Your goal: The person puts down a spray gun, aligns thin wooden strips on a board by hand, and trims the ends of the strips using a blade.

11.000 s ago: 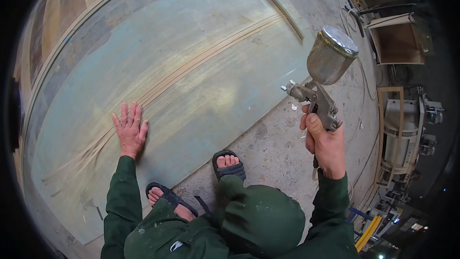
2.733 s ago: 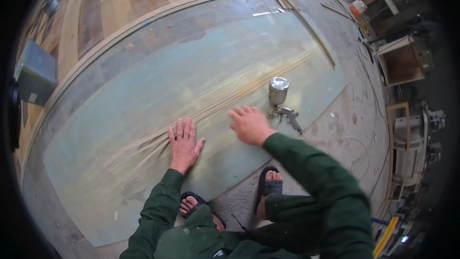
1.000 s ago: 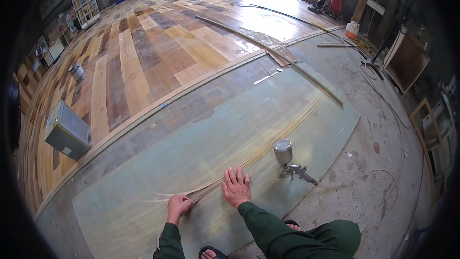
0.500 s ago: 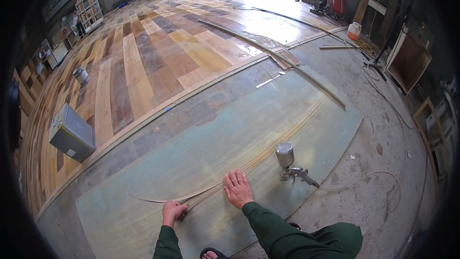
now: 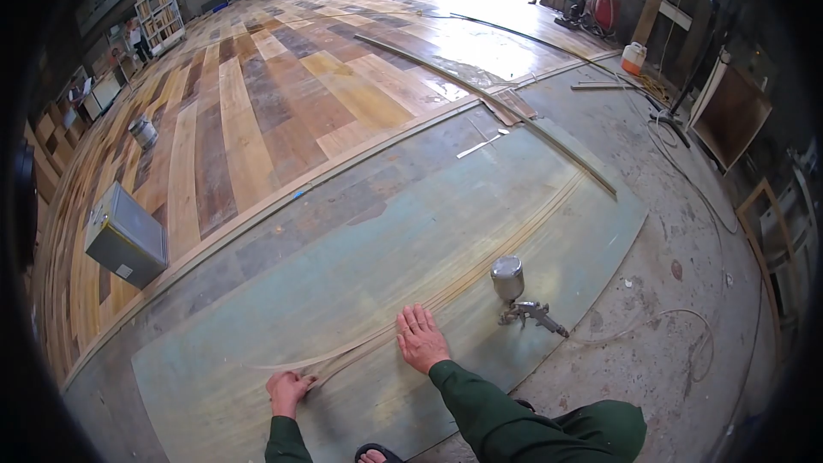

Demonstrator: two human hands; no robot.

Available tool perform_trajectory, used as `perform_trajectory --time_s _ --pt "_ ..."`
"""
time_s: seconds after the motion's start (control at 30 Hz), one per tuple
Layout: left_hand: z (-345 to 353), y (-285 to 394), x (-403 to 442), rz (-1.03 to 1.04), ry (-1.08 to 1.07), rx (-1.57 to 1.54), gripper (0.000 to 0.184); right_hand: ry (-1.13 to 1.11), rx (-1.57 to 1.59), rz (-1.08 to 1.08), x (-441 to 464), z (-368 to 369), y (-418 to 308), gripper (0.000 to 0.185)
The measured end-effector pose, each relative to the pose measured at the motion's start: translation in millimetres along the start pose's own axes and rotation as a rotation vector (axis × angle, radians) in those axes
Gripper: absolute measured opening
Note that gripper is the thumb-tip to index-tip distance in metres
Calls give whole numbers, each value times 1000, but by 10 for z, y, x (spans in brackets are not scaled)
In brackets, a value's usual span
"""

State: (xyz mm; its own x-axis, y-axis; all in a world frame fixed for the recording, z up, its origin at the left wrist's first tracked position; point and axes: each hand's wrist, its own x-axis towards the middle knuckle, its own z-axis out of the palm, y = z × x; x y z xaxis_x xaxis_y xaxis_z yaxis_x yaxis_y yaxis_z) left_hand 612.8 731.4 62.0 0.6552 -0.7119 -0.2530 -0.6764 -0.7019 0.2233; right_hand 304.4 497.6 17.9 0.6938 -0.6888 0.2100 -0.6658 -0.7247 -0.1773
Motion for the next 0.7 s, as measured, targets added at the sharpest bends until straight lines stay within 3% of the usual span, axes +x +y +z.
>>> perform_trajectory --time_s 0.07,0.2,0.37,0.57,0.63,0.7 --pt "-99 -119 -43 -131 -104 130 58 -30 80 3 5 50 22 65" --pt "-92 -684 -128 -82 54 115 61 -58 83 62 99 -7 -121 73" --pt "-140 -910 -339 -189 70 68 59 -45 86 166 142 -76 -365 85" --pt "-29 -818 -522 -39 259 127 45 -62 71 223 139 -19 -468 80" --pt "76 -813 -543 136 602 181 30 -76 71 228 131 -17 -476 80" --pt "-74 -430 -639 238 702 184 25 -82 68 231 160 -25 -462 79"
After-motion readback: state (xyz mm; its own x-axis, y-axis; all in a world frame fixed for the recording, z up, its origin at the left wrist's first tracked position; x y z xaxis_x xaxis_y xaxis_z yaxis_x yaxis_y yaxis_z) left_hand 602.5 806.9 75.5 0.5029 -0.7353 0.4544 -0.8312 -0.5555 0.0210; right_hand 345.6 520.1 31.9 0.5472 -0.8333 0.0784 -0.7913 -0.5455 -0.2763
